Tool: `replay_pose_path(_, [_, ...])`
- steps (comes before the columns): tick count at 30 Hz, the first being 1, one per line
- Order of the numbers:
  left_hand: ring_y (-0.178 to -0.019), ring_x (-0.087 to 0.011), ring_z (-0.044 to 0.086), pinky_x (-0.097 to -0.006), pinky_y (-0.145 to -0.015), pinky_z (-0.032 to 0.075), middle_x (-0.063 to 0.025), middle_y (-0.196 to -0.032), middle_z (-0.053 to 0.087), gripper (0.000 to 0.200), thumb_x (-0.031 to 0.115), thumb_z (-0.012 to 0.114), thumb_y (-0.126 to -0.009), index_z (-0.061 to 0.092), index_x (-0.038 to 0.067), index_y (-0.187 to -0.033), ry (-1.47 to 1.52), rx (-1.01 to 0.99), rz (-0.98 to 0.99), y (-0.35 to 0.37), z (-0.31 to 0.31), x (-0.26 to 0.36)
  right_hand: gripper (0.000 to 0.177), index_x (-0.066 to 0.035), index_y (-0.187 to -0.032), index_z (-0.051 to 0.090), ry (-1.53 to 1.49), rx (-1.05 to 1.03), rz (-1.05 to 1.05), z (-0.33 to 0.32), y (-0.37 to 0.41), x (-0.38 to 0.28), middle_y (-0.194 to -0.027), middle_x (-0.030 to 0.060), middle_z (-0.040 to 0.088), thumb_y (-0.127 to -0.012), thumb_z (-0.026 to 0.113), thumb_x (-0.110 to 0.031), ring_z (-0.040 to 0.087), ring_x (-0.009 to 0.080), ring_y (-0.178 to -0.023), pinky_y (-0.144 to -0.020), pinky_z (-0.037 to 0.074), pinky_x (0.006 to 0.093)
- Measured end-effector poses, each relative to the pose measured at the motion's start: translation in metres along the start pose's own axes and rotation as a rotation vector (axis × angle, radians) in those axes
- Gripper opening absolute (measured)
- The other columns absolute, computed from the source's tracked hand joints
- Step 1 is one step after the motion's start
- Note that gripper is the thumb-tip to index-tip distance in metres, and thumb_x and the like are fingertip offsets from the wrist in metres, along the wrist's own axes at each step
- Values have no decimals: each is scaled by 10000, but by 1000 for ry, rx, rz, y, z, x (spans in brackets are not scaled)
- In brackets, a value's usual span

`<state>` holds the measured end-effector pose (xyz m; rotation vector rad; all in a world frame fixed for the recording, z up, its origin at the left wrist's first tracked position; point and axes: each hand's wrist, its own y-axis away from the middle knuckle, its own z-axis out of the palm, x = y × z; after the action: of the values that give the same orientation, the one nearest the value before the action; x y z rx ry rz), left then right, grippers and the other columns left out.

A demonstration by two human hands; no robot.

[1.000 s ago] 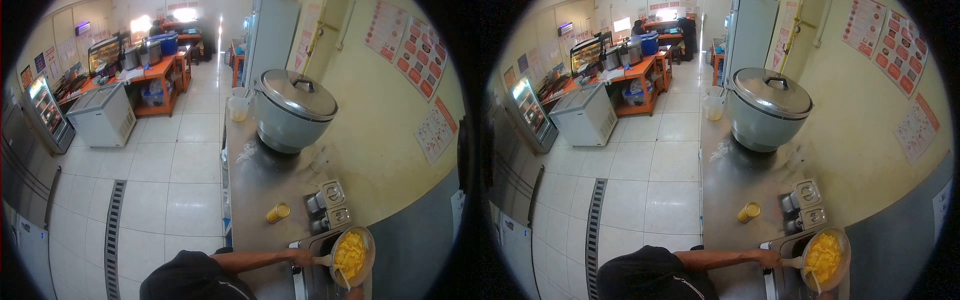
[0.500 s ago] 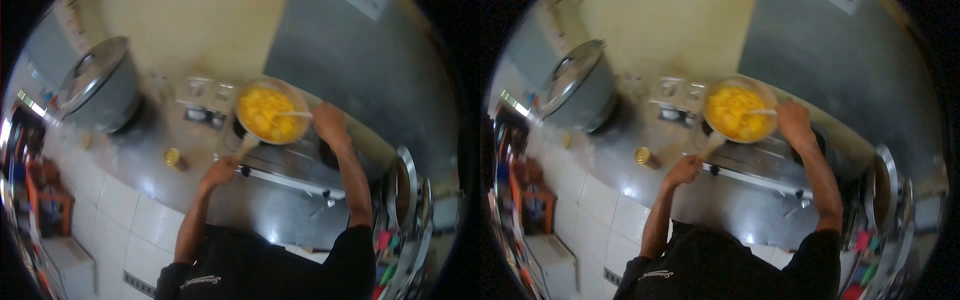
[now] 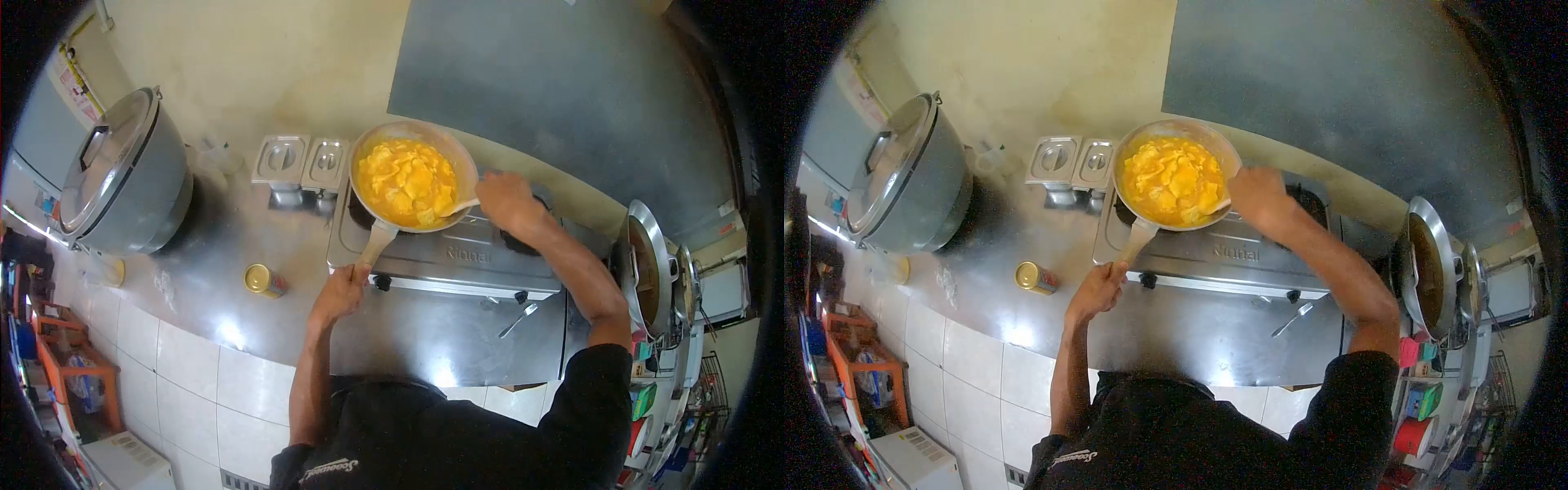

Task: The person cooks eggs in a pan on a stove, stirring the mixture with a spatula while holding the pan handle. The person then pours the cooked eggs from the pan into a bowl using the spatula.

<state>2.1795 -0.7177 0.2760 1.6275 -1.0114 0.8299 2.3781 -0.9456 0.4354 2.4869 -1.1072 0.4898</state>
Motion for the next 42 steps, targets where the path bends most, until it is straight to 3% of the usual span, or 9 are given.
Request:
replay_pose_path(12, [-722,-435,605,-496,-666,454,-270,-729,604,503,415,425,-975,577,-51,-863,-162,47,144,-2,-4,-1,152,-57,-872,714,2,133,164,37,-56,6,-960,144,624,-786,598,-103,656,328,-876,-718,544,409])
replay_pose_path(13, [-722,-435,605,-496,-666,454,-270,-729,604,503,415,425,-975,577,-51,-863,-157,44,147,-4,-2,-7,151,-51,-865,713,53,179,157,32,-59,8,-953,140,622,-784,598,-107,655,322,-859,-710,540,407])
replay_pose_path(15, [-489,-200,515,-364,-501,417,-87,-567,517,505,464,430,-973,543,1,-804,-32,36,127,-12,4,-22,151,-45,-858,711,113,225,146,14,-62,9,-946,136,621,-782,599,-112,654,316,-841,-702,536,405])
replay_pose_path(22, [-514,-212,527,-377,-514,419,-107,-565,517,503,446,407,-984,549,-4,-811,-90,27,160,-10,0,-17,143,-74,-850,713,254,68,12,-67,-35,-8,-880,108,618,-796,592,-127,638,272,-803,-667,501,394])
replay_pose_path(24, [-813,-500,574,-545,-697,439,-311,-799,604,473,378,454,-970,590,-57,-844,-28,29,96,-5,-3,-6,160,-75,-882,719,301,-34,-25,-65,-34,-19,-877,102,640,-800,596,-135,652,255,-835,-674,495,392])
replay_pose_path(28, [-822,-502,573,-547,-705,437,-310,-805,605,469,375,459,-968,591,-58,-845,-26,-1,55,-12,-5,-16,170,-83,-903,722,320,-174,-44,-43,-40,-37,-897,100,635,-794,612,-152,645,253,-849,-672,488,389])
replay_pose_path(30, [-641,-382,575,-457,-623,439,-221,-672,583,490,399,408,-983,565,-37,-822,-118,77,160,-13,-7,-20,175,-79,-908,721,311,-197,-28,-34,-50,-40,-909,102,630,-790,617,-155,642,258,-856,-671,488,391])
replay_pose_path(38, [-720,-429,576,-484,-680,439,-262,-734,588,473,378,420,-979,572,-54,-857,-99,-8,98,-12,-15,-12,161,-69,-876,708,286,248,42,23,-93,8,-962,118,607,-821,572,-136,647,304,-843,-683,518,419])
replay_pose_path(42, [-669,-370,561,-461,-660,442,-236,-694,570,482,392,426,-979,566,-54,-864,-161,39,168,-16,-11,-21,151,-59,-870,703,85,167,180,-27,-63,12,-944,135,619,-804,588,-130,658,322,-815,-663,532,442])
